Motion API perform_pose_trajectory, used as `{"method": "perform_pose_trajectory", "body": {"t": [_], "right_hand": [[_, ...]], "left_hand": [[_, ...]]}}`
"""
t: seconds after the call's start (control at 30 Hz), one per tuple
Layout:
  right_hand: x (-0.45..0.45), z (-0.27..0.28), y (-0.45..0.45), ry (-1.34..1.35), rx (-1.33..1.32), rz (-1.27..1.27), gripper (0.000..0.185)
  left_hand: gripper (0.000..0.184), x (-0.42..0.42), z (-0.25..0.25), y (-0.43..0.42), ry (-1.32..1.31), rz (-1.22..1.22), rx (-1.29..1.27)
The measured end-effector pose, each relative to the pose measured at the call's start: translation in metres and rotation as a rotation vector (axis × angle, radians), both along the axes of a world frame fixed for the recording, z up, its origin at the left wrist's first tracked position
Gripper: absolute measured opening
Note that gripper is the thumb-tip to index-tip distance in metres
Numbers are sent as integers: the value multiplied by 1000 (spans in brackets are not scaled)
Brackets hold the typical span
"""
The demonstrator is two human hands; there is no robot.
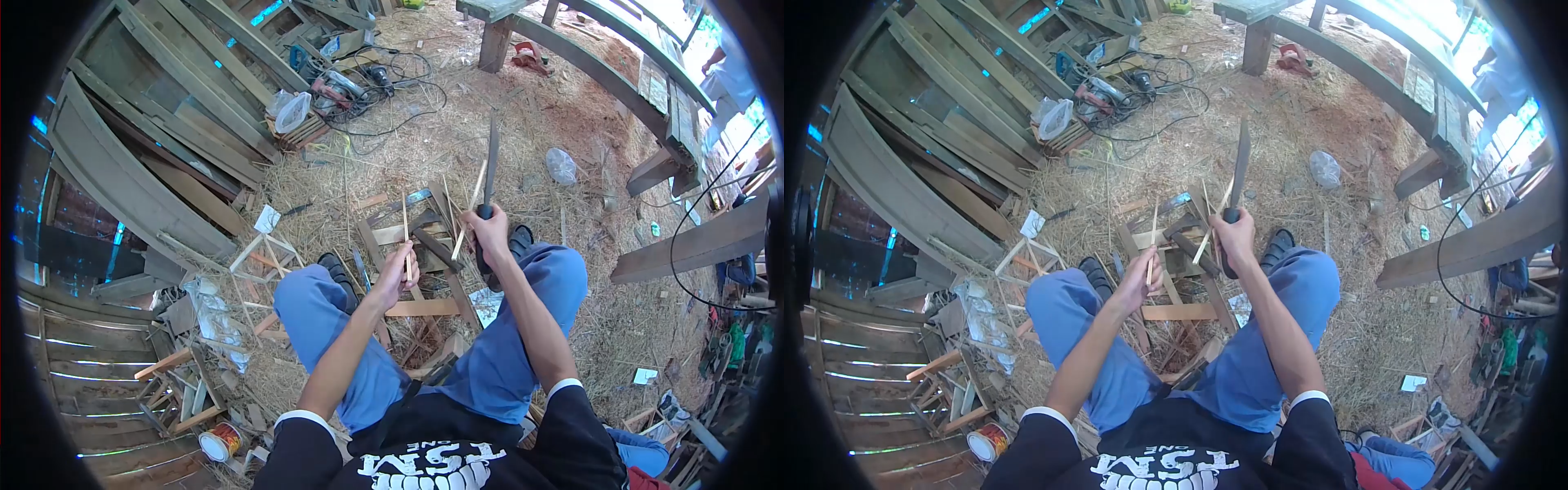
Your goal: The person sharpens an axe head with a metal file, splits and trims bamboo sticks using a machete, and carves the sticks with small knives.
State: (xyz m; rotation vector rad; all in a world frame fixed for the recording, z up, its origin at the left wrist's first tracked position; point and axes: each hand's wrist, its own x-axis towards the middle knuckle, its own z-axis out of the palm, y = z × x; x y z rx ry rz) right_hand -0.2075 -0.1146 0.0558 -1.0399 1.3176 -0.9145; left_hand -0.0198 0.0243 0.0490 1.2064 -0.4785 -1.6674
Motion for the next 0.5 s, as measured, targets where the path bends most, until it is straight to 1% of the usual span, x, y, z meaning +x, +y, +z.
{"method": "perform_pose_trajectory", "body": {"t": [0.17, 0.3, 0.4, 0.5], "right_hand": [[-4, 5, 2, -60, 3, -20, 23], [-4, -1, 8, -63, 52, 61, 24], [-2, -6, 16, -85, 120, 126, 23], [1, -1, 26, -143, 221, 203, 20]], "left_hand": [[38, -1, -2, 2, 127, 57, 76], [38, 1, -9, 2, 265, 114, 149], [37, 1, -13, 2, 288, 105, 111], [38, 2, -16, 2, 328, 145, 154]]}}
